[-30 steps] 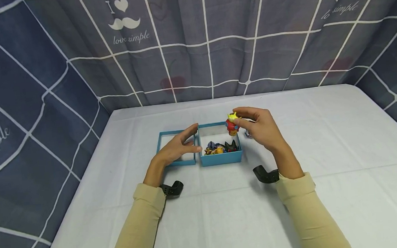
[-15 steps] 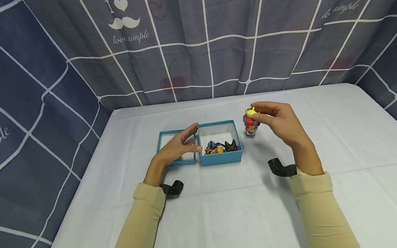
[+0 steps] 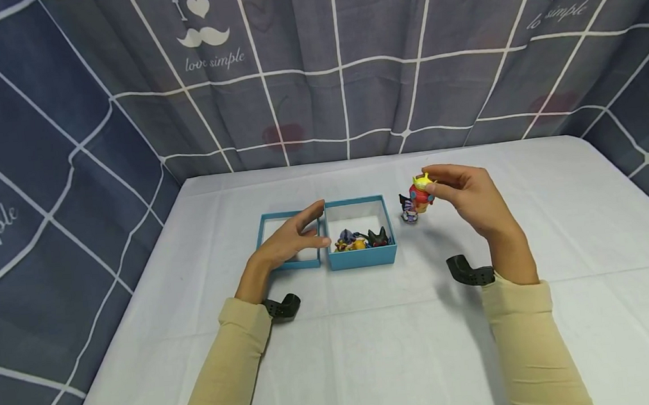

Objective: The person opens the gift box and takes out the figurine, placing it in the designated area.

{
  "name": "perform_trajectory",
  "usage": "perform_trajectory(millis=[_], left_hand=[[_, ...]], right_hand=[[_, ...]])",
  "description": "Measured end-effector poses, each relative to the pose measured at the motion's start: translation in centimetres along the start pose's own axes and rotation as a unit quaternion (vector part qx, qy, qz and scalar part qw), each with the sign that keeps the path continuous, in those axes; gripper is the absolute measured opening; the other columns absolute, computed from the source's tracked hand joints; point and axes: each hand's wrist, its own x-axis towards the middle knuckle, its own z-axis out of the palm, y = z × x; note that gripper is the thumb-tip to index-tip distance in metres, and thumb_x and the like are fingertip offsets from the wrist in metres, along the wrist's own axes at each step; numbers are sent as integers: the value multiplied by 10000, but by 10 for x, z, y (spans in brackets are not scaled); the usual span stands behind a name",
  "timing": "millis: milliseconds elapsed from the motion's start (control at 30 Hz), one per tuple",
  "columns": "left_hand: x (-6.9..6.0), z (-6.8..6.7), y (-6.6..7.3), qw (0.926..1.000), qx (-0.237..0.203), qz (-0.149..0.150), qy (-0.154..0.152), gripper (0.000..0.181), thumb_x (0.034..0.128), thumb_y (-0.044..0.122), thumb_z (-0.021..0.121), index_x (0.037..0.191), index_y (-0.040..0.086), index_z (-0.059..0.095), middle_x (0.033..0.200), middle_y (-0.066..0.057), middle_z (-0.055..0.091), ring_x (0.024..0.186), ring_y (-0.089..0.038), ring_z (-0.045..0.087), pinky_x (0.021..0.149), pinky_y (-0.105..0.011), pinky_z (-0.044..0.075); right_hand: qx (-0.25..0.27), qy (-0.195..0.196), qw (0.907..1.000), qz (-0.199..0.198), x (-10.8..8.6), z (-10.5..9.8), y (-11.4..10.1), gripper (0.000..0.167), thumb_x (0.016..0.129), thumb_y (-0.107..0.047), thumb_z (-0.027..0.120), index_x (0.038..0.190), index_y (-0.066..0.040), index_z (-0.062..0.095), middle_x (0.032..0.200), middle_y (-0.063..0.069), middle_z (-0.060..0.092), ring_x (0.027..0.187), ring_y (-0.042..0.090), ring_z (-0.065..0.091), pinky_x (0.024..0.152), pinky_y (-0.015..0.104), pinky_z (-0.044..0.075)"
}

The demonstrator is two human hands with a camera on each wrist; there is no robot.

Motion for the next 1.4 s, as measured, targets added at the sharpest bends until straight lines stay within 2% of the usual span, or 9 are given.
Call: perform_trajectory(millis=[267, 500, 633, 833, 1000, 1100, 1400], left_hand=[[1, -1, 0, 10000, 20, -60, -11, 845, 931, 136, 695, 1594, 232, 180, 1630, 0, 150, 1466, -335, 190, 1167, -465, 247], [3, 0, 1, 9999, -2, -141, -21, 861, 932, 91, 679, 1601, 136, 138, 1638, -67, 126, 1459, -390, 182, 1164, -502, 238], [2, 0, 1, 9999, -1, -130, 8, 860, 926, 127, 700, 1600, 181, 168, 1633, -26, 152, 1460, -358, 204, 1163, -481, 252], [0, 0, 0, 10000, -5, -45, 14, 864, 910, 194, 730, 1594, 220, 203, 1624, 6, 183, 1459, -330, 219, 1164, -451, 258], [0, 0, 0, 10000, -21, -37, 11, 879, 904, 204, 737, 1597, 207, 196, 1625, 7, 179, 1459, -335, 219, 1162, -450, 264], [0, 0, 0, 10000, -15, -57, 12, 876, 904, 201, 736, 1596, 211, 199, 1625, 5, 180, 1458, -337, 222, 1160, -454, 267], [1, -1, -1, 10000, -26, -52, 5, 864, 905, 210, 738, 1590, 244, 212, 1623, 14, 183, 1459, -330, 220, 1162, -455, 262]], right_hand=[[260, 212, 9994, -57, -2, -10, 6, 353, 950, -80, 662, 1269, 65, 623, 992, -64, 704, 917, 98, 655, 841, 180, 491], [712, 405, 9966, 35, -1, -16, 13, 308, 938, -43, 665, 1228, 60, 645, 968, -53, 720, 891, 98, 666, 837, 170, 488], [952, 473, 9941, 218, -2, -19, 19, 321, 936, -15, 654, 1236, 94, 619, 954, -47, 717, 879, 73, 663, 848, 142, 484], [920, 429, 9941, 372, -3, -22, 33, 356, 951, 5, 619, 1273, 144, 555, 964, -79, 698, 884, 37, 650, 837, 128, 493], [1432, 353, 9882, 420, -3, -23, 45, 268, 946, 36, 610, 1213, 63, 607, 966, -44, 705, 869, 53, 661, 806, 140, 517], [1572, 294, 9860, 482, -4, -23, 50, 247, 947, 38, 607, 1193, 31, 618, 978, -36, 704, 876, 54, 660, 809, 147, 524], [1572, 123, 9860, 539, -4, -21, 64, 244, 949, 35, 605, 1179, -33, 653, 1017, -53, 705, 915, 49, 649, 827, 146, 515]])
